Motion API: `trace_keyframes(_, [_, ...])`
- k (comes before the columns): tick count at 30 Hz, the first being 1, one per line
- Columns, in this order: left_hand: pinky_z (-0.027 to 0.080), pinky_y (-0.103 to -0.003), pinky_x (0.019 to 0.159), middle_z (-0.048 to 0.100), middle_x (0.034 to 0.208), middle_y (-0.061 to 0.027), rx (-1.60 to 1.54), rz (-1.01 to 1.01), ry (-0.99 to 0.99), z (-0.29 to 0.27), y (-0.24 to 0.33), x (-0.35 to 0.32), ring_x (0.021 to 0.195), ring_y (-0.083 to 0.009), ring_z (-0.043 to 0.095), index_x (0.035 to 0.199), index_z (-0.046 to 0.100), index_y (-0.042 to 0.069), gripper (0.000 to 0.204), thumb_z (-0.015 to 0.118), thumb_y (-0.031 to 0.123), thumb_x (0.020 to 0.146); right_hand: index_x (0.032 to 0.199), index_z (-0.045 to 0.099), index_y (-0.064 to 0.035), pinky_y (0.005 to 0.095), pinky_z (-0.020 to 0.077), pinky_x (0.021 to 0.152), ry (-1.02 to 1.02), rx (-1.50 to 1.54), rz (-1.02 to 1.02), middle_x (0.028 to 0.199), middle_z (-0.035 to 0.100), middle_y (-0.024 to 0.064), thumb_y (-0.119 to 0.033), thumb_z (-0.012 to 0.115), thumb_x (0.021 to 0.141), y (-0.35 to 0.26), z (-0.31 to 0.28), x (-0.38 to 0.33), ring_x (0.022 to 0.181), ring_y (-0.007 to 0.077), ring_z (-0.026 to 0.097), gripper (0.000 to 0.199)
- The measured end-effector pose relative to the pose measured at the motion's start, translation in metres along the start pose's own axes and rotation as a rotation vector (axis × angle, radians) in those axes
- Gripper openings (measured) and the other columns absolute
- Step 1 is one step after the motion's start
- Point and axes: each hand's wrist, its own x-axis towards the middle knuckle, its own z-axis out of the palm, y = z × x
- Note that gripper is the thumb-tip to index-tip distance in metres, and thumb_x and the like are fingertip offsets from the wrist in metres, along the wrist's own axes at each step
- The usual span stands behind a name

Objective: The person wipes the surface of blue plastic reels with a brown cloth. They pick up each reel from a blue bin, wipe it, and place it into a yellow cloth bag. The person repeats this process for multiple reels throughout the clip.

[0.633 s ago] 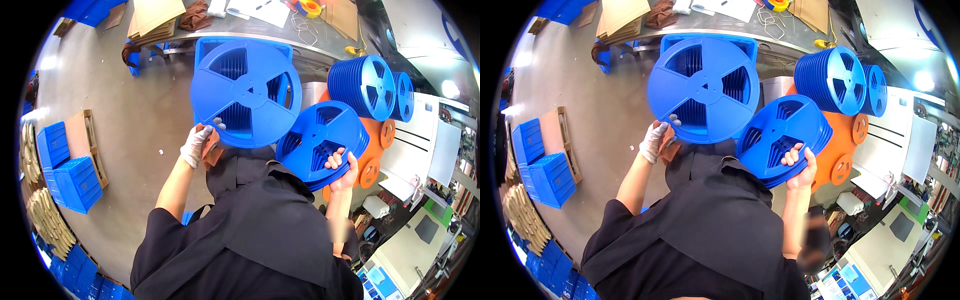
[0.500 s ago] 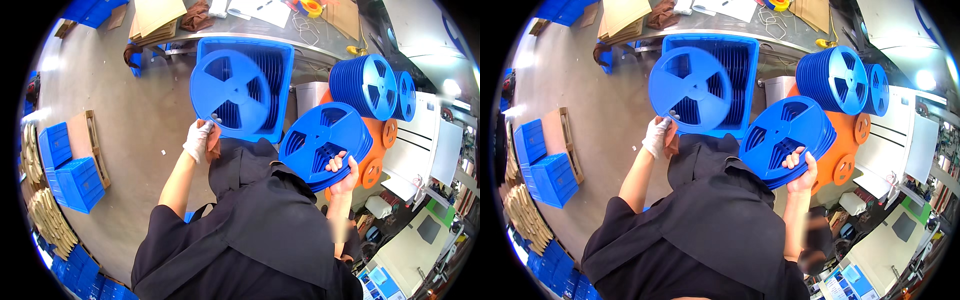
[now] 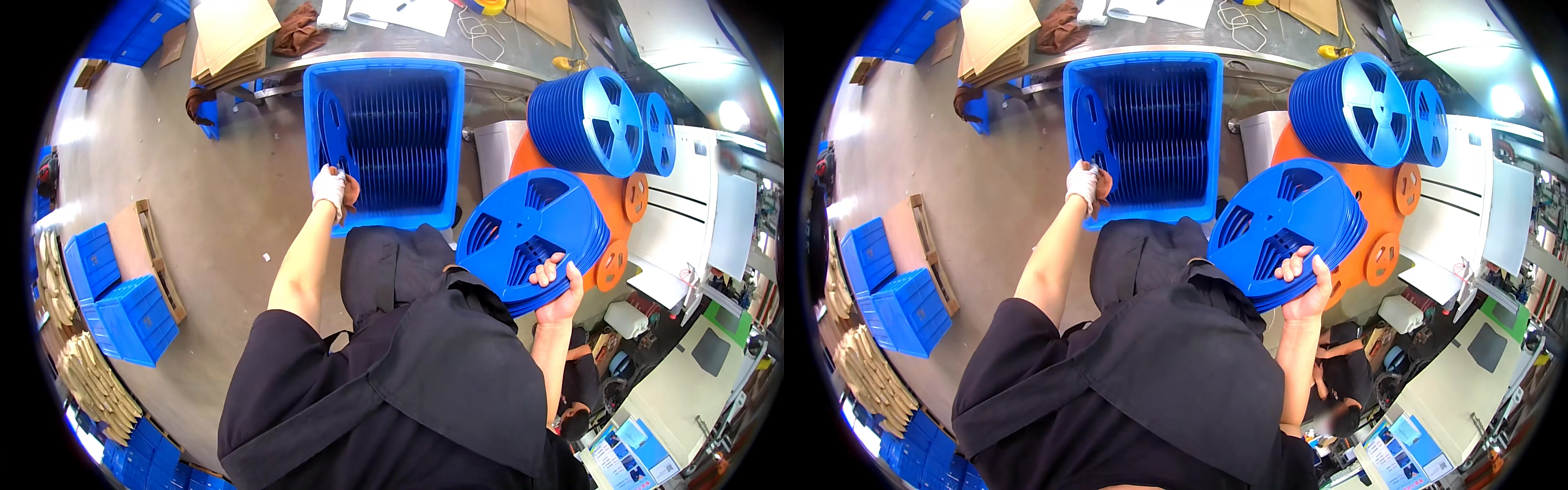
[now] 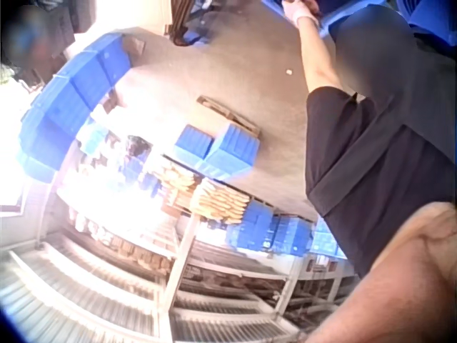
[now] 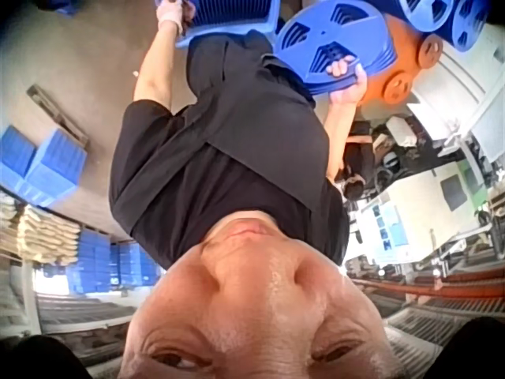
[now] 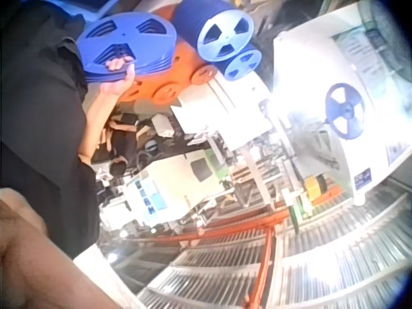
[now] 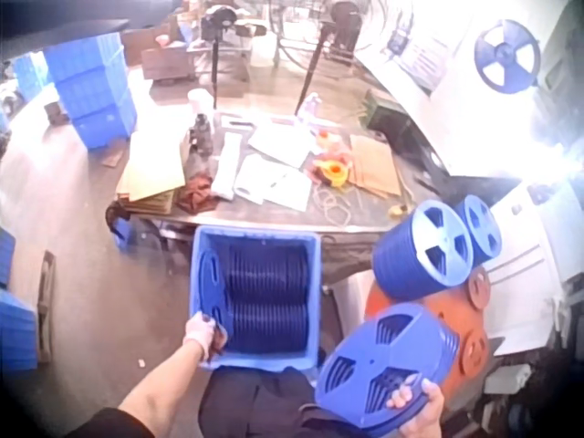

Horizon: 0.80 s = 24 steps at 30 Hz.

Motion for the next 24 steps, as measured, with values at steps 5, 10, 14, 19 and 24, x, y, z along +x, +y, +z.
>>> trace_keyframes(5, [0.047, -0.032, 0.077, 0.065, 0.094, -0.0079, -0.064, -0.047, -0.116, 0.006, -0.007, 0.010, 0.084, -0.0192, 0.058, 0.096, 0.058, 0.003, 0.015, 0.060, 0.016, 0.089, 0.100, 0.056, -0.0046, 0.0345, 0.0459, 0.066, 0.016, 0.002, -0.013, 0.068, 0.049, 0.0035, -0.027, 0.055, 0.088, 0.001, -0.002, -0.001, 0.062, 0.0164, 0.048, 0.026])
trace_keyframes(10, [0.046, -0.032, 0.077, 0.062, 0.097, -0.0079, -0.164, -0.105, -0.181, 0.009, -0.013, 0.013, 0.084, -0.0176, 0.055, 0.114, 0.056, 0.006, 0.027, 0.057, 0.005, 0.087, 0.103, 0.056, -0.0049, 0.0347, 0.0461, 0.068, -0.029, -0.019, -0.008, 0.069, 0.048, 0.0023, -0.029, 0.053, 0.091, 0.000, -0.001, 0.001, 0.063, 0.0155, 0.047, 0.027])
trace_keyframes(14, [0.047, -0.031, 0.079, 0.060, 0.108, -0.0100, -0.167, -0.056, -0.106, 0.017, -0.036, 0.013, 0.088, -0.0208, 0.058, 0.141, 0.040, 0.011, 0.060, 0.059, 0.003, 0.086, 0.104, 0.056, -0.0047, 0.0323, 0.0432, 0.066, -0.079, -0.004, -0.017, 0.068, 0.046, 0.0015, -0.030, 0.054, 0.090, 0.000, 0.004, 0.004, 0.061, 0.0148, 0.046, 0.029])
trace_keyframes(19, [0.047, -0.037, 0.053, 0.057, 0.091, -0.0041, -0.129, -0.106, -0.433, -0.029, 0.028, -0.058, 0.063, -0.0194, 0.056, 0.133, 0.046, 0.017, 0.047, 0.054, 0.003, 0.089, 0.108, 0.054, -0.0047, 0.0299, 0.0397, 0.062, -0.170, 0.093, -0.068, 0.068, 0.044, -0.0002, -0.032, 0.054, 0.091, -0.013, 0.016, 0.008, 0.060, 0.0123, 0.044, 0.032])
trace_keyframes(24, [0.053, -0.038, 0.076, 0.043, 0.141, -0.0149, 0.365, 1.009, -0.270, -0.013, 0.069, -0.102, 0.087, -0.0273, 0.061, 0.138, 0.042, 0.017, 0.064, 0.061, 0.002, 0.079, 0.099, 0.049, -0.0066, 0.0263, 0.0354, 0.057, -0.364, 0.300, -0.065, 0.064, 0.043, -0.0027, -0.032, 0.059, 0.089, -0.036, 0.016, 0.018, 0.054, 0.0095, 0.042, 0.029])
